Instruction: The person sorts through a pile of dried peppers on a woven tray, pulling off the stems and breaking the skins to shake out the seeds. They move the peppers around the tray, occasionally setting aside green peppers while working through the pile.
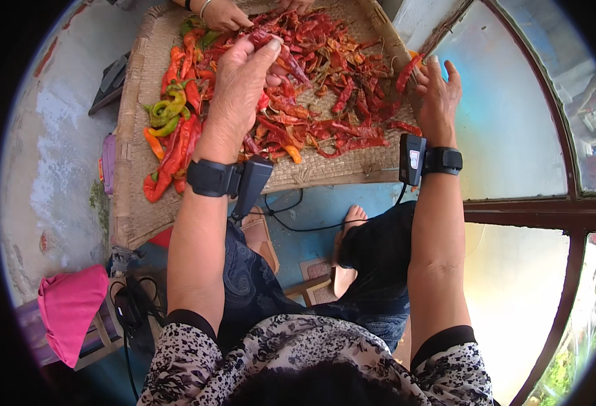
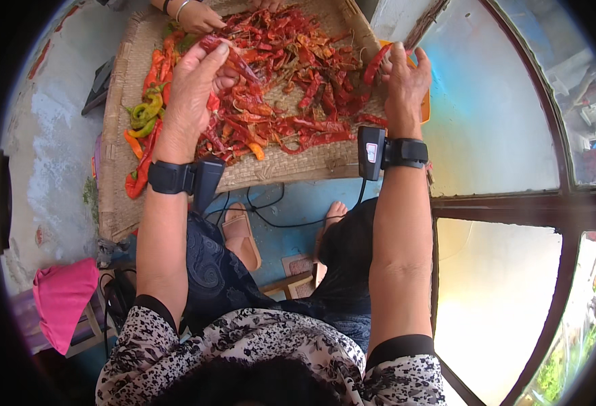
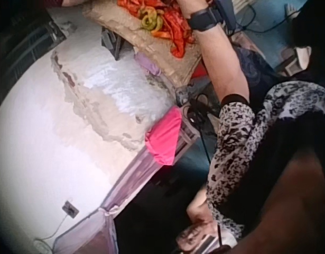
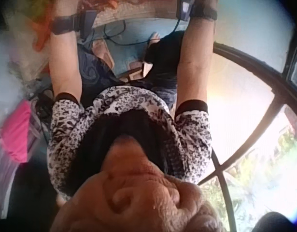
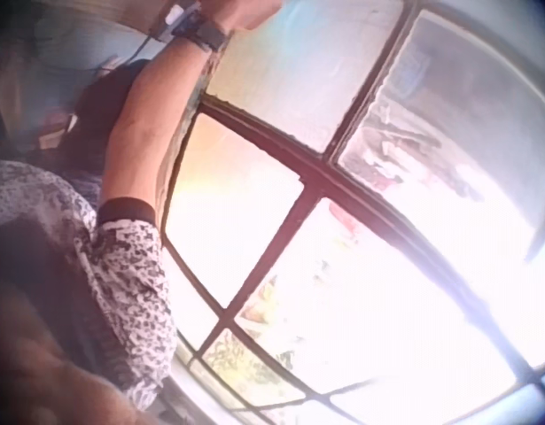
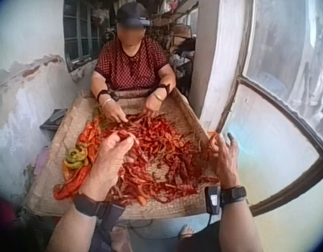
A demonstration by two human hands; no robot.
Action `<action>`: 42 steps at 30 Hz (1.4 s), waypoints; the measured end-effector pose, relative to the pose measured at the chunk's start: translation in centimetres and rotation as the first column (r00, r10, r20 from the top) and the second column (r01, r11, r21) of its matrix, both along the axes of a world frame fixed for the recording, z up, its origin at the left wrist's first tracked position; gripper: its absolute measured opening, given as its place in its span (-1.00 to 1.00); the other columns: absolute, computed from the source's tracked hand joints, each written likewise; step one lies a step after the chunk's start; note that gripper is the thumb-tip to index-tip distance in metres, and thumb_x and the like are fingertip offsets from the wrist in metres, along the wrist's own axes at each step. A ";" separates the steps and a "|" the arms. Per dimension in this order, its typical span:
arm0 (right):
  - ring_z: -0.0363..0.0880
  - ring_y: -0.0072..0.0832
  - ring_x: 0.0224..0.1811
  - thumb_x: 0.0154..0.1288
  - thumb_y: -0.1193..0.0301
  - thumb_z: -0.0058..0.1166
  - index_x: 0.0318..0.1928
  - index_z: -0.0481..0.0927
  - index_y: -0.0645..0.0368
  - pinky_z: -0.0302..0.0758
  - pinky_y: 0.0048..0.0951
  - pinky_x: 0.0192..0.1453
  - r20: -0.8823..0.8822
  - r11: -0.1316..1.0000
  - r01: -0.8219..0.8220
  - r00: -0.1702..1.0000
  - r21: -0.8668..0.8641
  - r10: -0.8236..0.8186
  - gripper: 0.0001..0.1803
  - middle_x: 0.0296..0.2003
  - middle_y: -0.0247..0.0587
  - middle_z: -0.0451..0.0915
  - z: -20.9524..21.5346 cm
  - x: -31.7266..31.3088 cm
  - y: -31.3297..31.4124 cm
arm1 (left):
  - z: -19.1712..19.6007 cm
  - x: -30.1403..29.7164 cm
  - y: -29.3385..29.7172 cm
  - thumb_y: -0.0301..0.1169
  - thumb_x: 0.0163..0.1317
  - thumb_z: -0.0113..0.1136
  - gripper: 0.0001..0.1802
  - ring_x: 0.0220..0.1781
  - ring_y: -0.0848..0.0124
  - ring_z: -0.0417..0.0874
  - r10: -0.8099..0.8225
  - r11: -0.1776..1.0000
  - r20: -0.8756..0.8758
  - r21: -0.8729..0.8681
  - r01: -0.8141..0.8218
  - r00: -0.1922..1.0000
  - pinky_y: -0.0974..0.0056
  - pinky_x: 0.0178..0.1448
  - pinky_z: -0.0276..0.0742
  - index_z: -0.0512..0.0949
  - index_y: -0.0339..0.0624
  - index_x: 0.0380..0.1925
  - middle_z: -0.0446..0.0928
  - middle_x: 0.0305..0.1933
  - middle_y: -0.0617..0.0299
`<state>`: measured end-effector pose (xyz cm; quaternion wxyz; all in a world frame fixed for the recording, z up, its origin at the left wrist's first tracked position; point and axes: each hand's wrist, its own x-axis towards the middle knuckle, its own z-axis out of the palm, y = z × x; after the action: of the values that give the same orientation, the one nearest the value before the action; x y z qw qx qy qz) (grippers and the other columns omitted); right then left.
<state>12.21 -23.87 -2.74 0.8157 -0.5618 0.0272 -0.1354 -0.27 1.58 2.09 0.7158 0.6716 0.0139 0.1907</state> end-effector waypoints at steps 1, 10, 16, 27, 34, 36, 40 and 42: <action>0.49 -0.58 -0.44 0.21 0.22 0.16 0.00 0.47 0.35 0.43 -0.58 -0.41 0.023 0.946 -0.026 0.999 -0.324 0.035 -0.51 -0.39 -0.20 0.57 -0.6 0.2 -0.2 | 0.0 -0.4 -0.1 -0.28 0.27 0.11 -0.74 -0.38 0.63 0.53 0.017 1.000 -0.009 0.007 -0.017 1.000 0.53 -0.31 0.47 0.50 -0.17 -0.12 0.58 -0.24 0.32; 0.60 -0.12 -0.24 0.11 0.26 0.16 -0.20 0.61 0.12 0.52 -0.17 -0.16 -0.111 0.152 -0.201 0.881 -0.968 0.461 -0.73 -0.29 -0.01 0.60 -1.9 -4.3 5.9 | 0.1 -0.7 -0.8 -0.30 0.27 0.10 -0.79 -0.39 0.61 0.54 0.030 0.999 -0.093 -0.024 -0.032 0.995 0.53 -0.32 0.47 0.51 -0.17 -0.18 0.59 -0.24 0.29; 0.57 -0.11 -0.28 0.11 0.21 0.13 -0.29 0.57 0.13 0.51 -0.17 -0.24 -0.082 -0.096 -0.039 0.862 -0.995 0.500 -0.73 -0.31 -0.07 0.56 -3.3 -4.7 7.2 | 0.5 -0.8 -0.9 -0.30 0.28 0.08 -0.80 -0.38 0.61 0.54 0.043 0.999 -0.123 -0.003 -0.044 0.991 0.51 -0.30 0.46 0.51 -0.16 -0.19 0.58 -0.25 0.29; 0.47 -0.68 -0.46 0.07 0.53 0.14 -0.38 0.53 0.21 0.43 -0.60 -0.40 -0.043 0.542 -0.443 0.801 -0.714 0.597 -0.92 -0.52 -0.40 0.54 -0.9 -3.0 5.5 | 0.8 -0.9 -1.0 -0.29 0.28 0.08 -0.80 -0.37 0.62 0.52 0.058 0.998 -0.146 0.032 -0.054 0.988 0.50 -0.30 0.44 0.51 -0.15 -0.19 0.58 -0.24 0.31; 0.50 -0.63 -0.44 0.16 0.58 0.08 -0.19 0.52 0.32 0.42 -0.63 -0.40 0.000 0.895 -0.447 0.895 0.001 0.447 -0.82 -0.43 -0.31 0.55 0.9 -1.0 0.1 | 0.6 -0.7 -1.1 -0.27 0.29 0.08 -0.77 -0.36 0.61 0.51 0.022 1.000 -0.122 0.001 -0.022 0.992 0.49 -0.27 0.43 0.51 -0.15 -0.17 0.57 -0.22 0.31; 0.53 -0.62 -0.37 0.18 0.56 0.08 -0.07 0.51 0.35 0.47 -0.61 -0.37 0.035 0.977 -0.093 0.996 0.194 0.087 -0.72 -0.37 -0.24 0.56 0.9 -0.9 -0.4 | 0.7 -0.7 -1.3 -0.26 0.28 0.09 -0.76 -0.35 0.61 0.51 0.023 1.000 -0.122 0.007 -0.022 0.992 0.48 -0.26 0.42 0.50 -0.16 -0.16 0.57 -0.22 0.30; 0.56 -0.18 -0.32 0.17 0.34 0.12 0.05 0.49 0.20 0.52 -0.30 -0.19 0.178 0.689 0.171 0.982 -0.704 -0.062 -0.58 -0.04 0.06 0.51 -2.7 1.4 -2.2 | 0.8 -0.6 -1.7 -0.26 0.28 0.09 -0.75 -0.35 0.61 0.50 0.020 1.000 -0.131 0.020 -0.018 0.991 0.48 -0.26 0.42 0.50 -0.16 -0.15 0.57 -0.21 0.30; 0.50 -0.02 -0.21 0.14 0.26 0.12 0.03 0.52 0.12 0.47 -0.18 -0.05 0.138 0.515 0.132 0.990 -0.847 -0.027 -0.57 0.03 0.10 0.44 -1.4 -0.2 -0.3 | 0.8 -0.8 -1.3 -0.26 0.28 0.09 -0.74 -0.34 0.62 0.50 0.021 1.000 -0.135 0.026 -0.017 0.991 0.48 -0.27 0.42 0.50 -0.17 -0.14 0.57 -0.21 0.29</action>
<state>12.06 -24.16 -4.13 0.4284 -0.8795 -0.0607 -0.1983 -1.05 0.23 2.85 0.7029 0.6917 0.0663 0.1517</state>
